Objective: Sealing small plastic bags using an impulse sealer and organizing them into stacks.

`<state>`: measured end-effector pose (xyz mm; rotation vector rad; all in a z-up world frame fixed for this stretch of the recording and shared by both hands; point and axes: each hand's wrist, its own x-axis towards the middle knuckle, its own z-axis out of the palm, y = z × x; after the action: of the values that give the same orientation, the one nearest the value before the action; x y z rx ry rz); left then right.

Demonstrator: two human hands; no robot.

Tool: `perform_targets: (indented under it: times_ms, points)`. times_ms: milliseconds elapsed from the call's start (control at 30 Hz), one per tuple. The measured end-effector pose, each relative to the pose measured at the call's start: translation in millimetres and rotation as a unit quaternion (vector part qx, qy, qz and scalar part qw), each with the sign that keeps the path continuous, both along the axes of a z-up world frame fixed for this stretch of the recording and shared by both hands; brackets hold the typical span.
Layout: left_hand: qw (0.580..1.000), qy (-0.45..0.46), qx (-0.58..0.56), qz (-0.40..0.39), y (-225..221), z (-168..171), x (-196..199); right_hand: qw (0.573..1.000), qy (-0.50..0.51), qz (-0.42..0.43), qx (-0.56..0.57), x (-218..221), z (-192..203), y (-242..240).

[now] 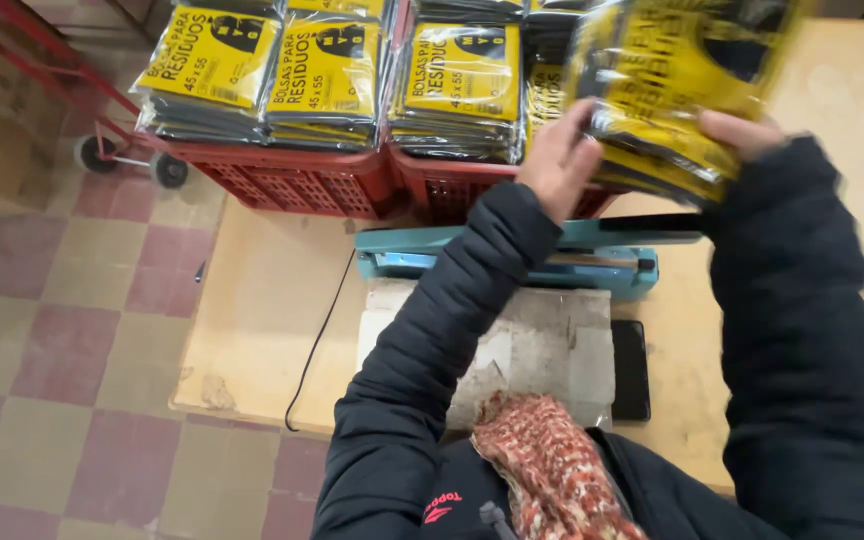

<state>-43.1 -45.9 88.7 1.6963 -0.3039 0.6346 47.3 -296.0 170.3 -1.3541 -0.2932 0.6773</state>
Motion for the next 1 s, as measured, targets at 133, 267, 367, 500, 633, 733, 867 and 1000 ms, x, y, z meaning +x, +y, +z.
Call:
perform_targets:
  times_ms: [133, 267, 367, 500, 633, 733, 867, 1000]
  points:
    - [0.998, -0.048, 0.024, -0.04, 34, 68, -87, 0.999, -0.028, 0.028, 0.02, 1, -115, -117]
    - [0.997, -0.014, -0.051, -0.063, 82, 28, -154, 0.995, -0.074, 0.034, 0.059, 6, -315, -202]
    - [0.948, 0.09, -0.222, -0.208, 139, -53, -189, 0.995, -0.023, 0.066, 0.071, -69, -260, -8]
    - [0.896, 0.216, -0.288, -0.26, 260, -146, -263, 0.976, 0.119, 0.148, 0.108, -203, -237, 210]
    - [0.887, 0.232, -0.342, -0.207, 351, -150, -308, 0.965, 0.177, 0.171, 0.092, -248, -263, 330]
    - [0.908, 0.28, -0.274, -0.147, 419, -204, -310, 0.974, 0.132, 0.177, 0.044, -254, -312, 397]
    - [0.928, 0.342, -0.145, -0.027, 453, -254, -280, 0.991, 0.066, 0.094, -0.07, -250, -365, 428]
    - [0.875, 0.458, 0.073, 0.137, 456, -305, -240, 0.98, 0.131, 0.076, -0.128, -236, -355, 398]
